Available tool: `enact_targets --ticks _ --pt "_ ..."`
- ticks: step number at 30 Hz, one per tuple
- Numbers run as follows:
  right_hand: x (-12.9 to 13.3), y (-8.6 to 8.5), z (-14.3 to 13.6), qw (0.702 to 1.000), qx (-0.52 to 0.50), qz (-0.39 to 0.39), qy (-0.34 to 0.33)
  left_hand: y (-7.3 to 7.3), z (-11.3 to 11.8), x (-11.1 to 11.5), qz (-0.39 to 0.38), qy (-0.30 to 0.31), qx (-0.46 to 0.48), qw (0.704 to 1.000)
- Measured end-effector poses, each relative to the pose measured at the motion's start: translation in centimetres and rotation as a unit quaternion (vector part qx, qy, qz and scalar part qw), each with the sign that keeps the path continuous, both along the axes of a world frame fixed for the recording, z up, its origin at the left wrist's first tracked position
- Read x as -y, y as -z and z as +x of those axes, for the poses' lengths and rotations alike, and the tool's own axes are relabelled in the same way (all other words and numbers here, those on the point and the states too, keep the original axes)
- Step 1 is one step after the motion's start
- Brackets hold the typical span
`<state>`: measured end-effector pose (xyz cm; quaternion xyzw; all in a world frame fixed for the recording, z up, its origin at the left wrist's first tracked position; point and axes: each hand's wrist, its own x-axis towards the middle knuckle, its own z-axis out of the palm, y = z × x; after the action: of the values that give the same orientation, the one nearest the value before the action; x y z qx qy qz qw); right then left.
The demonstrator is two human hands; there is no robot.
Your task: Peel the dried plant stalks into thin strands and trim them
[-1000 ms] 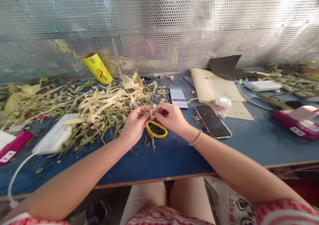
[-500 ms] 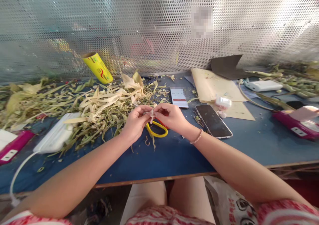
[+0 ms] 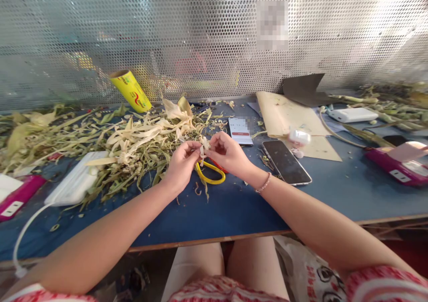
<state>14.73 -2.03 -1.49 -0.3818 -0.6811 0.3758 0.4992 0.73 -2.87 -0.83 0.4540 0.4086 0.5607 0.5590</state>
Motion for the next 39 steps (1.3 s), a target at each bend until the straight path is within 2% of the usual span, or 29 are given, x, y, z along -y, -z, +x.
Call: enact_targets --ticks 4,7,13,17,24,28,33,39 --pt "0.0 -0.1 -0.3 0.997 -0.048 -0.039 0.043 0.7 -0.3 -0.1 0.054 -0.006 -0.068 0.996" --pt "0.2 -0.2 -0.4 0.996 -0.023 -0.067 0.050 0.9 -0.5 -0.1 0.088 -0.016 -0.136 0.987" --pt "0.5 0.2 -0.5 0.998 0.037 0.008 0.049 0.4 -0.4 0.1 0.110 -0.032 -0.210 0.971" --pt "0.3 0.7 -0.6 0.996 0.064 0.016 0.067 0.2 -0.3 0.3 0.110 -0.031 -0.228 0.967" --pt "0.0 0.6 -0.6 0.990 0.076 0.030 0.114 0.7 -0.4 0.1 0.096 -0.014 -0.178 0.979" --pt "0.2 0.3 -0.4 0.992 0.062 0.001 0.106 1.1 -0.4 -0.1 0.071 -0.018 -0.119 0.990" --pt "0.4 -0.1 -0.2 0.995 0.035 -0.035 0.091 0.5 -0.4 0.0 0.020 -0.037 -0.029 0.999" --pt "0.3 0.1 -0.2 0.995 0.032 -0.020 0.094 -0.2 0.0 0.0 -0.038 -0.030 0.069 0.996"
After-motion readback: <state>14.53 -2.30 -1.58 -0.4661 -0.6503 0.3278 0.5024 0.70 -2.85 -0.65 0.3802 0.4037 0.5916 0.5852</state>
